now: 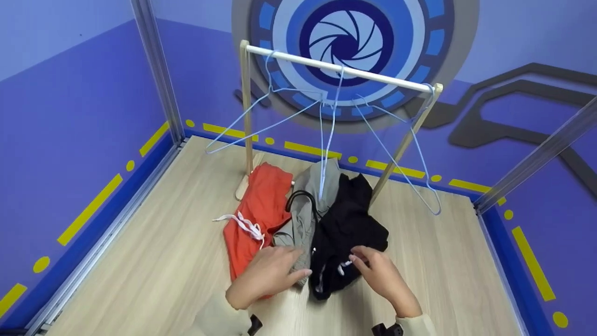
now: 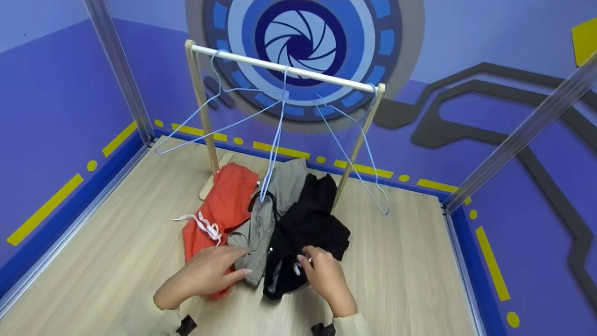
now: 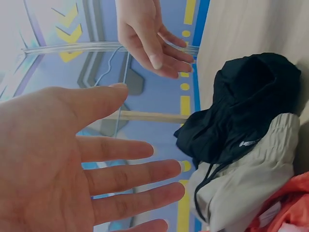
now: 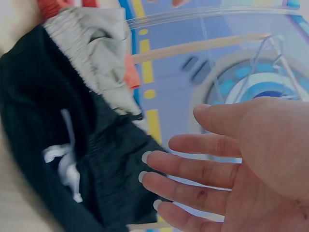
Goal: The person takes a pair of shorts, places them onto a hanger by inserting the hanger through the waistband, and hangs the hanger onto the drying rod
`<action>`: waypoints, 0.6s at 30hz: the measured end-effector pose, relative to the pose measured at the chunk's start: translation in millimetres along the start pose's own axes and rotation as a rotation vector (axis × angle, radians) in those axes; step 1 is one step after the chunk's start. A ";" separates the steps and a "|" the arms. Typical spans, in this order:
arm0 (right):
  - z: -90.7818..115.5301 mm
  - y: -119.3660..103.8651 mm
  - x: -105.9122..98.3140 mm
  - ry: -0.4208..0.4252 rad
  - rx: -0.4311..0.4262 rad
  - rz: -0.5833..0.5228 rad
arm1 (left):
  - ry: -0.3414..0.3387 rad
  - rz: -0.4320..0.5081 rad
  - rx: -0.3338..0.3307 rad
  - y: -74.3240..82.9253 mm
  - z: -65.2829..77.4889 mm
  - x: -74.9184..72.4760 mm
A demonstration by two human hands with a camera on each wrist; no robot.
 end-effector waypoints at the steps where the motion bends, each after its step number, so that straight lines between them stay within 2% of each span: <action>1: -1.9 2.4 4.6 -0.017 -0.010 -0.009 | 0.000 0.001 0.002 0.4 -1.4 2.9; 4: -5.5 7.3 18.5 -0.050 -0.050 -0.032 | -0.016 0.007 0.012 2.5 -5.4 14.6; 9: -7.7 6.5 32.5 -0.038 -0.105 -0.064 | -0.063 0.035 0.033 7.5 -10.6 35.2; 18: -14.0 -0.9 49.4 -0.109 -0.104 -0.058 | -0.146 0.096 0.029 10.1 -14.7 69.9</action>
Point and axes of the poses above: each hand's wrist, its own z-axis away from the middle knuckle, its own x-axis out of the palm, y = z × x, the point moved 5 cm from there along -z, towards the middle knuckle, and after that the axes turned 1 degree about -z, right-handed, at the moved point
